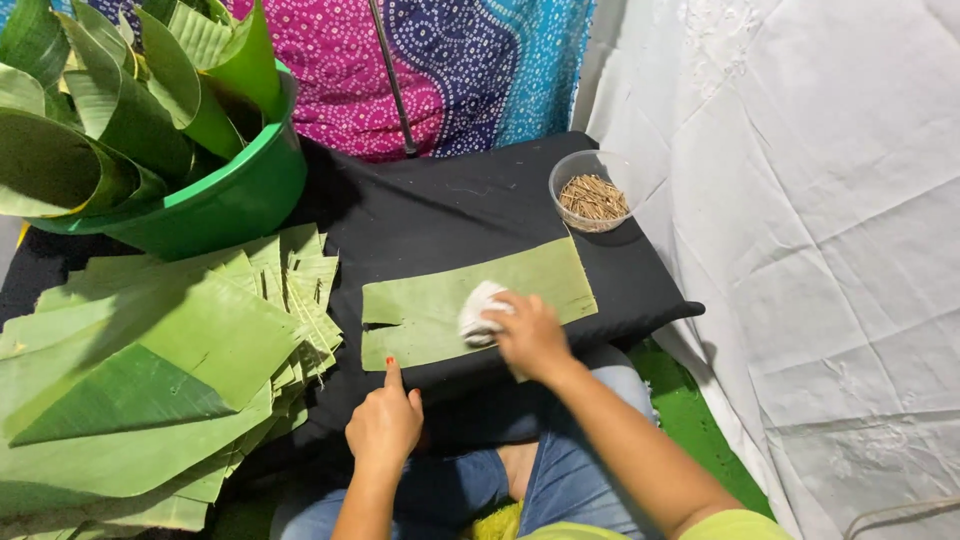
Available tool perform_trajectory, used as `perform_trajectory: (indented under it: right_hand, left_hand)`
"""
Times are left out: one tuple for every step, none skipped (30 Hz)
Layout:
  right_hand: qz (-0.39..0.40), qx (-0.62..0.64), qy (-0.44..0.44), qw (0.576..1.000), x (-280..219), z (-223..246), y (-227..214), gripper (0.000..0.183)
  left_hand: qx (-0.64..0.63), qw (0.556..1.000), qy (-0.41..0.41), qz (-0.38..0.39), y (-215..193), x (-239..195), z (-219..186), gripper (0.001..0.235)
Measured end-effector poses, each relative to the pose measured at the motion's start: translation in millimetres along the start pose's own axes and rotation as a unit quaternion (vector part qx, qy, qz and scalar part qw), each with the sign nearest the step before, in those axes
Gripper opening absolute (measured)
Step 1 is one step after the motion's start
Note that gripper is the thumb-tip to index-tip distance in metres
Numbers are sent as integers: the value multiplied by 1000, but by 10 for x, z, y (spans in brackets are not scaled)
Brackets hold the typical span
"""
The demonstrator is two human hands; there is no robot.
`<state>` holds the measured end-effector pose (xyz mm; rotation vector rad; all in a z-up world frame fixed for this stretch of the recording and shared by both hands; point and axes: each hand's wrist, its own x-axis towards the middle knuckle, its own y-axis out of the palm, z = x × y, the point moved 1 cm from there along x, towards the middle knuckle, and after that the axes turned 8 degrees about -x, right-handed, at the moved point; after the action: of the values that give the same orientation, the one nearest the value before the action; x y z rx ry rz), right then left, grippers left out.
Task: Folding banana leaves into cones and securing them with wooden pins
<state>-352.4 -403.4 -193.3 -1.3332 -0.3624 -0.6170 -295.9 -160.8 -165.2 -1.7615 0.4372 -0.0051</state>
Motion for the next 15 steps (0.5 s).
perform_trajectory:
  right_hand:
    - [0, -1, 1, 1000, -39, -202, -41, 24]
    - [12, -33, 40, 999, -80, -411, -81, 29]
    - [24, -66, 79, 994, -124, -628, -129, 34]
    - [24, -68, 80, 994, -174, -790, -201, 34]
    - [54, -115, 111, 986, -219, -966, -275, 34]
    - [84, -163, 143, 973, -265, -1141, -352, 34]
    - [84, -165, 142, 972, -297, -1260, -386, 34]
    - [70, -152, 134, 977, -328, -1378, -425, 33]
    - [55, -137, 125, 981, -352, -1490, -456, 32]
    - [54, -138, 124, 981, -349, -1561, -511, 32]
    - [40, -131, 157, 978, -345, -1630, -563, 31]
    - [25, -124, 189, 974, -341, -1699, -614, 31]
    - [25, -123, 188, 974, -350, -1712, -595, 31]
    - [57, -140, 222, 963, -360, -1734, -572, 38]
    - [87, -155, 255, 950, -364, -1749, -547, 47]
  left_hand:
    - [0, 1000, 1, 1, 1, 3, 2, 69]
    - [5, 1000, 3, -3, 3, 5, 4, 68]
    - [9, 1000, 5, -6, 7, 8, -2, 67]
    - [9, 1000, 7, -6, 105, 38, 37, 67]
    - [27, 997, 28, -62, 197, 70, 64, 66]
    - [46, 991, 49, -118, 289, 100, 90, 65]
    - [43, 991, 50, -117, 280, 75, 69, 65]
    - [60, 979, 78, -178, 259, 45, 40, 59]
    - [78, 962, 105, -239, 230, 18, 18, 53]
    - [77, 962, 106, -239, 208, 14, 22, 53]
    - [56, 955, 132, -258, 181, 3, 32, 45]
    - [36, 947, 158, -276, 153, -8, 42, 38]
    - [36, 947, 157, -276, 143, -35, 75, 38]
    - [61, 937, 171, -299, 128, -66, 102, 36]
    - [85, 924, 186, -322, 102, -88, 132, 34]
